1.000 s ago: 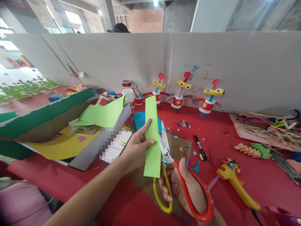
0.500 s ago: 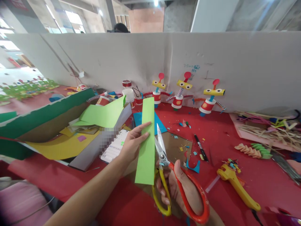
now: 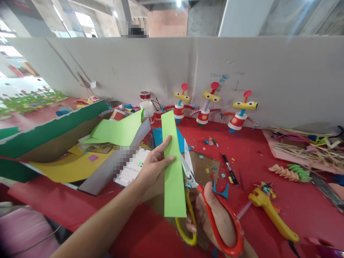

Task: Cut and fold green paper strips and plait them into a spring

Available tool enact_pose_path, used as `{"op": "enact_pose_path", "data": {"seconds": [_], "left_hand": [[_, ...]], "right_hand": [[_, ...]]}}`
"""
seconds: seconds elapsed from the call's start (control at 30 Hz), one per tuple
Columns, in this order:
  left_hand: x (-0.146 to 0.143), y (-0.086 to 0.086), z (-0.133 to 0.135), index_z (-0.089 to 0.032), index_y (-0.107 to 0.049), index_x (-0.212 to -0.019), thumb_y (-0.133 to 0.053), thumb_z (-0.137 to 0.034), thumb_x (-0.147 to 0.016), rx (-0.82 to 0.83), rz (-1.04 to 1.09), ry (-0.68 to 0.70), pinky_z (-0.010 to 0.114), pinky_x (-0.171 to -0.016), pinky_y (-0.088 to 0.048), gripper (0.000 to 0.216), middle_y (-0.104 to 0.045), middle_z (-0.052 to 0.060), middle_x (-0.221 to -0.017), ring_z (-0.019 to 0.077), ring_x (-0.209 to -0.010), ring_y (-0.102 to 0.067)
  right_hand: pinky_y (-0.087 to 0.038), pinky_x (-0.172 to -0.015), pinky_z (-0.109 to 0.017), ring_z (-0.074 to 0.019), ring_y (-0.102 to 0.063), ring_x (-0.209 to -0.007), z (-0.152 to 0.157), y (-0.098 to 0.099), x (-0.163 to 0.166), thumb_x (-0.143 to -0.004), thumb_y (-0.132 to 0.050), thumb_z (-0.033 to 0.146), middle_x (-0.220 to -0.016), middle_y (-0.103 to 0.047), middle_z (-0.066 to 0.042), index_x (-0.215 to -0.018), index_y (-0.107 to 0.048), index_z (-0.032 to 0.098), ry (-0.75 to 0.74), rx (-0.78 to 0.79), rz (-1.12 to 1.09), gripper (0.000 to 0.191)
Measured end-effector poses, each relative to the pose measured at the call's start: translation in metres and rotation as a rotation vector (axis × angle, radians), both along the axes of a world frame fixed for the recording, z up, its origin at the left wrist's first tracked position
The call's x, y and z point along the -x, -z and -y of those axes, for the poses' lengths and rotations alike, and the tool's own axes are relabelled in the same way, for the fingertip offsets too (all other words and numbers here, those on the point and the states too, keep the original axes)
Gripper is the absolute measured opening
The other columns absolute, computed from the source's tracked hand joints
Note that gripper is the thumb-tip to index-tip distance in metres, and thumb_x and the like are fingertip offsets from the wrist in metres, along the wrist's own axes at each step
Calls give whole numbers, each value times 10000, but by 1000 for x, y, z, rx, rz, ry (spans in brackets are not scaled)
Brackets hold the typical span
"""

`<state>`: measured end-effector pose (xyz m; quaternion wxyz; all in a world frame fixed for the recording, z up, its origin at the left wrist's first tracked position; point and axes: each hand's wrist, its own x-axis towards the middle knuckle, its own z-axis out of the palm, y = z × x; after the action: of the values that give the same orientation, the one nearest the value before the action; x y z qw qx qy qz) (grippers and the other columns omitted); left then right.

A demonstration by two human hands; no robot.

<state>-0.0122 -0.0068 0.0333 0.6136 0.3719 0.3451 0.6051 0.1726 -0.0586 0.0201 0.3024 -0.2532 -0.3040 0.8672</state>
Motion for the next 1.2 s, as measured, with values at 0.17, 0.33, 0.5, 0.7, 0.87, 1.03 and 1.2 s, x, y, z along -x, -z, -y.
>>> {"op": "enact_pose_path", "data": {"seconds": [0.17, 0.33, 0.5, 0.7, 0.87, 1.03, 1.2], "left_hand": [[-3, -4, 4, -339, -344, -1347, -711, -156, -651, -16, -8, 27, 294, -778, -506, 807, -558, 33, -1242, 166, -917, -585], [-9, -4, 9, -327, -372, -1335, -727, -150, -630, 4, -13, 72, 288, -764, -501, 809, -553, 42, -1247, 171, -918, -583], [-4, -3, 5, -243, -538, -1230, -638, -272, -744, 35, 65, -29, 301, -795, -478, 496, -641, 75, -1101, 165, -872, -607], [7, -2, 1, -264, -522, -1243, -696, -208, -680, 31, -25, 158, 302, -759, -490, 592, -619, 60, -1150, 156, -814, -614], [8, -1, 1, -294, -446, -1295, -711, -208, -663, 46, 8, 158, 306, -769, -489, 690, -604, 44, -1182, 158, -823, -618], [10, -4, 0, -308, -376, -1333, -698, -190, -677, 5, 32, 127, 322, -821, -481, 740, -570, 48, -1233, 178, -925, -598], [8, -4, 1, -309, -382, -1332, -702, -183, -672, -14, 17, 146, 328, -831, -474, 745, -569, 57, -1227, 178, -929, -590]], "right_hand": [[-375, -499, -290, -186, -546, -620, 0, 3, -1, -780, -340, 684, -769, -628, -80, -948, -612, 199, 5, -6, -1, 581], [-414, -582, -310, -189, -564, -660, -2, 4, -3, -800, -334, 665, -695, -602, -43, -879, -617, 214, 20, -4, -7, 538], [-407, -538, -294, -179, -555, -627, 1, 6, 1, -801, -345, 658, -656, -588, -41, -783, -610, 209, 11, 7, -17, 522], [-387, -484, -281, -168, -543, -566, 4, 4, 9, -813, -314, 656, -677, -601, -63, -945, -608, 176, -13, 12, -15, 579], [-380, -466, -271, -159, -524, -542, 2, 0, 5, -812, -322, 649, -664, -597, -63, -932, -605, 177, -16, 11, -34, 564], [-370, -456, -248, -155, -534, -570, -1, -4, -1, -801, -326, 662, -668, -595, -62, -851, -595, 184, -11, 11, -64, 552], [-378, -449, -253, -173, -547, -589, -1, -5, 2, -804, -337, 652, -634, -576, -57, -846, -586, 187, -9, 23, -100, 529]]}}
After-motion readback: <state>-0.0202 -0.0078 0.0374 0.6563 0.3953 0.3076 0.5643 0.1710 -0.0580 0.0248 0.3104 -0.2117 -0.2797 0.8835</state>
